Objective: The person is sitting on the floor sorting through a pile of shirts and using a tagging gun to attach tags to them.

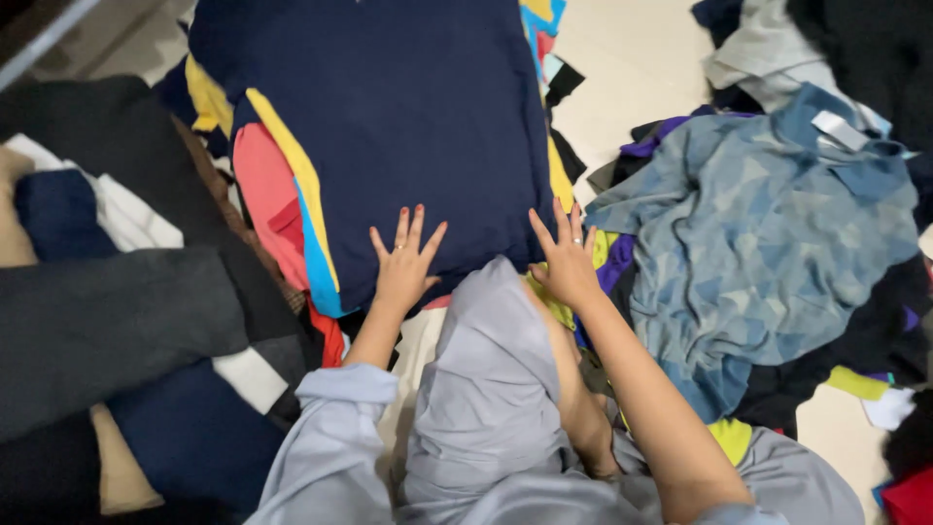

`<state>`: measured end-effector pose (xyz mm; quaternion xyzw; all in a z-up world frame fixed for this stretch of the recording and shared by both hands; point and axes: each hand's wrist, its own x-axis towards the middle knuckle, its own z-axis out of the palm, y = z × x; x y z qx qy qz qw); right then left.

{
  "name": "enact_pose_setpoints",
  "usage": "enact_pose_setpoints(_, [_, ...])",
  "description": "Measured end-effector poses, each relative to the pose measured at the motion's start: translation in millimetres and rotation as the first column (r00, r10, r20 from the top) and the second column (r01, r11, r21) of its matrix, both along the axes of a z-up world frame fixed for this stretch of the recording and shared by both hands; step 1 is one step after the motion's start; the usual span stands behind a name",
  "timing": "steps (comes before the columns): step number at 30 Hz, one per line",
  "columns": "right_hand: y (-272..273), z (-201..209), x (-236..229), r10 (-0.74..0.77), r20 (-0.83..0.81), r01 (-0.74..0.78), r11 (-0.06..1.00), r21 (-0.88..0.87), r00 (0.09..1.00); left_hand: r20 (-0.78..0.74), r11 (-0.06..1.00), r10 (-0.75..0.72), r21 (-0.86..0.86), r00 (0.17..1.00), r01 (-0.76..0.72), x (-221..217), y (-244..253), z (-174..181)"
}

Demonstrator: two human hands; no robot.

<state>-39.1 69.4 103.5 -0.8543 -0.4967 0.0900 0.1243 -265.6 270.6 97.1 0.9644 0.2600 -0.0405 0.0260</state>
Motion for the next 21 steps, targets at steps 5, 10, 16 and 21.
enact_pose_setpoints(5, [29, -2, -6, 0.065, -0.039, -0.065, 0.998, -0.001, 0.997, 0.124, 0.998, -0.033, -0.05, 0.992, 0.039, -2, 10, -8])
enact_pose_setpoints(10, [49, -33, 3, 0.088, -0.091, -0.088, 0.996, -0.002, 0.992, 0.351, 0.99, 0.088, -0.138, 0.932, -0.041, 8, 17, -5])
enact_pose_setpoints(16, [78, 8, -5, 0.078, -0.061, -0.076, 0.996, 0.037, 0.995, 0.427, 0.97, 0.163, -0.233, 0.889, -0.066, 13, 30, 18])
enact_pose_setpoints(21, [92, -21, 28, 0.101, -0.034, -0.101, 0.995, 0.009, 0.994, 0.398, 0.982, 0.084, -0.191, 0.913, -0.007, 4, 27, 20])
